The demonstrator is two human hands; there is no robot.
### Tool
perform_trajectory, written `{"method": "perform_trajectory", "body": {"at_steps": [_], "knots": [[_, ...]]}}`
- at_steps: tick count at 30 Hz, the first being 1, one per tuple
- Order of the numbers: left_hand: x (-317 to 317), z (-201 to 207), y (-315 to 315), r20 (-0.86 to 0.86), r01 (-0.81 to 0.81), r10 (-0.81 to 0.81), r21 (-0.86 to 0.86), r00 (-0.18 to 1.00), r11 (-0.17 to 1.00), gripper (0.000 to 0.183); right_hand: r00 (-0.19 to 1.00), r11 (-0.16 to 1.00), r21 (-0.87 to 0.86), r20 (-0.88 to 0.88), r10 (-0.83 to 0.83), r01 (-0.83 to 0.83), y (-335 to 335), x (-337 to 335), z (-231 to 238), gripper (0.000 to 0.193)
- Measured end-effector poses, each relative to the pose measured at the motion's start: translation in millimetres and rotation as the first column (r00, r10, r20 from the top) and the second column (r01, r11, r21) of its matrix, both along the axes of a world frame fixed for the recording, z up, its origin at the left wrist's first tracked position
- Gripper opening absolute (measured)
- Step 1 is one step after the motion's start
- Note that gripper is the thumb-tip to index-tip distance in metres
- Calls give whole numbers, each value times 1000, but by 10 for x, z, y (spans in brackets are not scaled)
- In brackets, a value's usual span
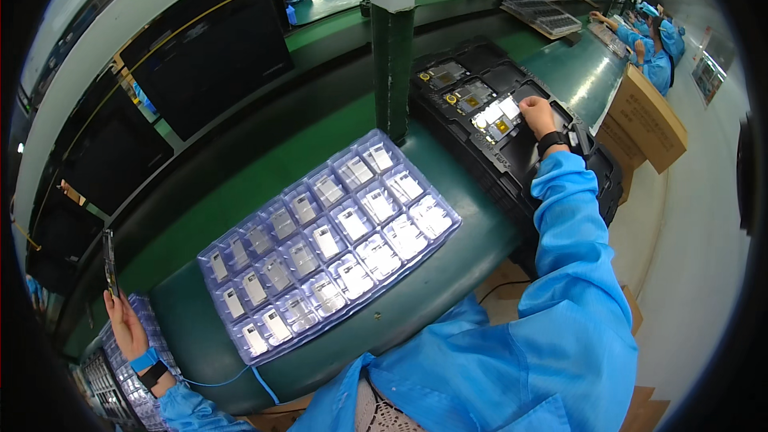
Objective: Assembling electronic circuit boards and batteries into plastic cases on an assembly line.
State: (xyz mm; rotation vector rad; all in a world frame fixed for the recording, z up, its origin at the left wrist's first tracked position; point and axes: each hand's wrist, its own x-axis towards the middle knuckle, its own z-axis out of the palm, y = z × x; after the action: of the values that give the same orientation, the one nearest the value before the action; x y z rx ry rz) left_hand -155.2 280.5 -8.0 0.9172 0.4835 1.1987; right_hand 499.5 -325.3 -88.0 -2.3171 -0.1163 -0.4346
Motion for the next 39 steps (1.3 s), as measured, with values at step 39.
{"method": "perform_trajectory", "body": {"at_steps": [39], "knots": [[539,314,-1722,314,335,-287,-109,905,936,46,-39,-8,218,-141,989,-976,3190,-3698,1012,13]]}}
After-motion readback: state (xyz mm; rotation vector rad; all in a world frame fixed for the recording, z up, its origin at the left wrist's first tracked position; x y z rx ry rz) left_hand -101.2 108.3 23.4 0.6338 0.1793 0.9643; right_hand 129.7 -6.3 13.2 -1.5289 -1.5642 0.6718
